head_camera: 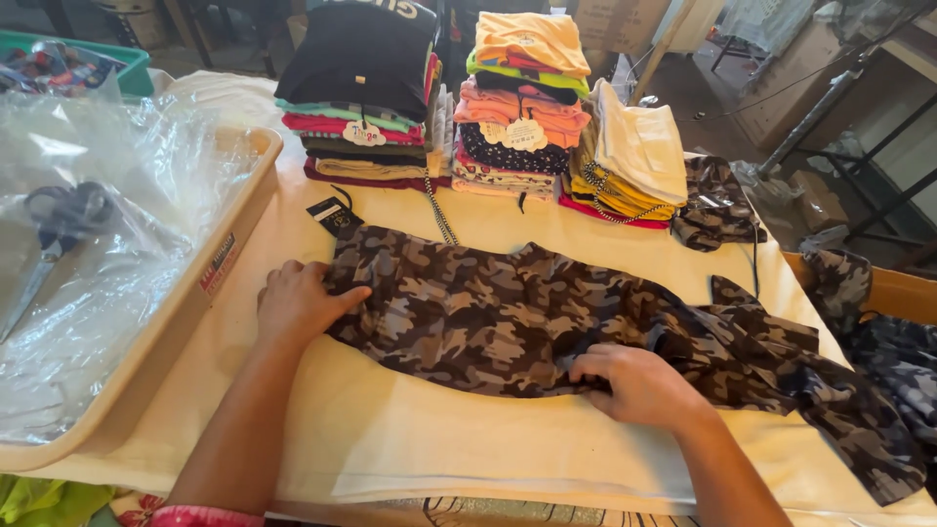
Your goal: The person folds a camouflage-patterned garment on a table, smoothing it out and folding it into a compact rectangle. They then place the folded item into a cardboard box and briefly handle a stack of colorful folded clothes before returning to the box to retrieve another garment.
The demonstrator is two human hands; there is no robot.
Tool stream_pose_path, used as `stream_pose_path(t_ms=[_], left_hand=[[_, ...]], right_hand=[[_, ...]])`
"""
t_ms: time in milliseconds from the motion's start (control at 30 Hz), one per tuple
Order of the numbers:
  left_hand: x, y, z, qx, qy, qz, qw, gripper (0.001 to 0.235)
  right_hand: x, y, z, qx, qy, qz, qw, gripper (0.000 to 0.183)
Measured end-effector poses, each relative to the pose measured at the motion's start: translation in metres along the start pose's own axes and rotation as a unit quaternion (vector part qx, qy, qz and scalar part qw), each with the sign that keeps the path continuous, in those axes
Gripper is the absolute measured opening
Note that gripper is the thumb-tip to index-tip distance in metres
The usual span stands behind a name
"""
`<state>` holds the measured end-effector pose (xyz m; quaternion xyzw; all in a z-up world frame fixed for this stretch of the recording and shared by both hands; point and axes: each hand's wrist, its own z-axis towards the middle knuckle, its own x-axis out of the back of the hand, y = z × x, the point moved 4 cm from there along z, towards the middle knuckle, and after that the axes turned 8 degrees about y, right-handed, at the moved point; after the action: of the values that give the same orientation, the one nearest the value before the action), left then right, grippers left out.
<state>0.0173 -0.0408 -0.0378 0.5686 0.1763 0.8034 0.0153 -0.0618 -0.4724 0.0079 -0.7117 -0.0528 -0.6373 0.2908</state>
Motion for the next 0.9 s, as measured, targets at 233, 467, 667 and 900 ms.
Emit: stream_pose_path(t_ms=[233,467,667,900], left_hand=[[-0.002,0.006,-0.002,0.049,-0.054,-0.005,0.997,0.092],[-0.051,-0.025,0.019,0.075,-0.066,-0.293,0.951,0.097],[-0.03,-0.01,0.006,0.209,-0.228,-0.513,0.801,0.082],[-0.064,0.007,0.005,0.268,-0.146,-0.798,0.519,0.056]], right_hand=[[-0.011,0.01,0.006,0.074,0.13,-0.117,0.982,0.03],[-0.006,-0.006,0.008,0.12,0.185,-0.122,0.968,0.058],[-0.01,0.011,0.011,0.091,0.246,-0.179,0.948,0.043],[0.01,-0.001,0.004,0.071,0.386,-0.121,0.912,0.035]])
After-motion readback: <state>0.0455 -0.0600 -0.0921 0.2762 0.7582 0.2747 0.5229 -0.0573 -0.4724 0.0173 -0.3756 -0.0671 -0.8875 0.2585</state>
